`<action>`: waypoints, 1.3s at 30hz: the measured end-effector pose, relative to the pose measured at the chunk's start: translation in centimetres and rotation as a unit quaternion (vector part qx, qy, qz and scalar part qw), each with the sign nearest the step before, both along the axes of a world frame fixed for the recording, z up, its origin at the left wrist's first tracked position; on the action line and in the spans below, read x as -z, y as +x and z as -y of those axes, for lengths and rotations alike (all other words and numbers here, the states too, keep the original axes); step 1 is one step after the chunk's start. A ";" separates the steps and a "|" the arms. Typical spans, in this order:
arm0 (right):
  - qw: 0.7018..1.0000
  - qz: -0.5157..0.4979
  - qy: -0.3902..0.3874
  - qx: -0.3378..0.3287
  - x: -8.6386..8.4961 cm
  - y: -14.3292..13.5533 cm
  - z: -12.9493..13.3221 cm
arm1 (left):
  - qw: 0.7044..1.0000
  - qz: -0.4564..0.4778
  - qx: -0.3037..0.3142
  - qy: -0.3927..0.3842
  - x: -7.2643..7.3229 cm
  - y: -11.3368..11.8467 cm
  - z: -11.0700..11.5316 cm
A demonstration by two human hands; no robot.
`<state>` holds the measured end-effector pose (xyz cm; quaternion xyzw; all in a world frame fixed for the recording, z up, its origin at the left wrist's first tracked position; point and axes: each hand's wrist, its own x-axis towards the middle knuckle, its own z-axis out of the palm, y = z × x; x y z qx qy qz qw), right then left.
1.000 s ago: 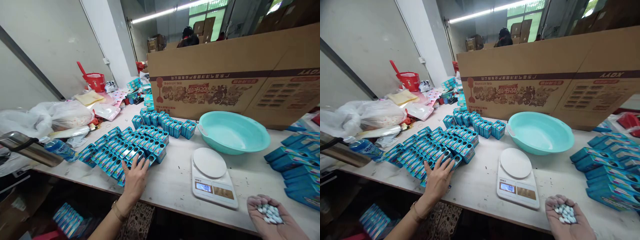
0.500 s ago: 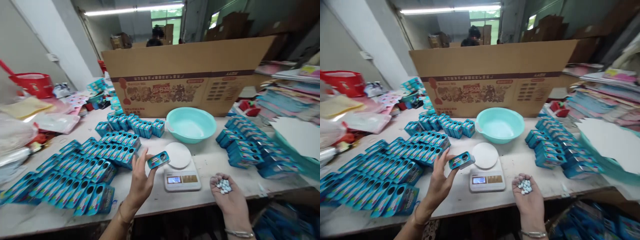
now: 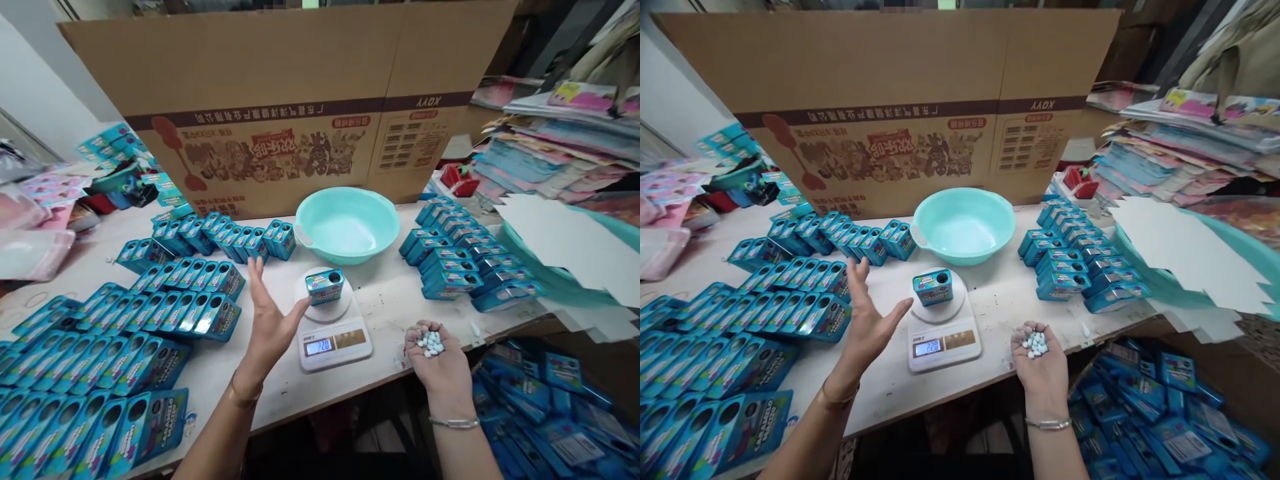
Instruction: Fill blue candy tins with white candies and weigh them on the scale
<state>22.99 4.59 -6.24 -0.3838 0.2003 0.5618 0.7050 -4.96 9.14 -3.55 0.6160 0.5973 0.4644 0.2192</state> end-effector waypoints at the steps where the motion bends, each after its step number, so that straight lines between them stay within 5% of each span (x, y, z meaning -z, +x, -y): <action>1: 1.000 -0.001 -0.001 -0.003 0.2 -0.1 -0.2 | 0.999 0.027 -0.031 -0.017 0.2 -0.3 0.6; 8: 1.000 -0.015 0.017 -0.022 0.3 -0.7 -1.1 | 0.985 0.140 -0.059 -0.087 2.8 -0.9 1.8; 21: 0.991 0.028 0.091 -0.096 -0.8 -1.9 -2.9 | 0.985 0.133 0.013 -0.105 3.7 1.7 -0.3; 30: 0.958 0.126 0.179 -0.186 -6.9 -9.4 -10.5 | 0.997 -0.014 0.081 -0.007 2.1 3.9 -3.1; 34: 0.944 0.207 0.173 -0.188 -7.3 -12.1 -12.1 | 0.989 -0.112 0.097 -0.021 0.7 4.9 -4.4; 39: 0.926 0.282 0.175 -0.178 -6.5 -13.0 -12.3 | 0.987 -0.103 0.112 -0.055 0.2 5.4 -5.3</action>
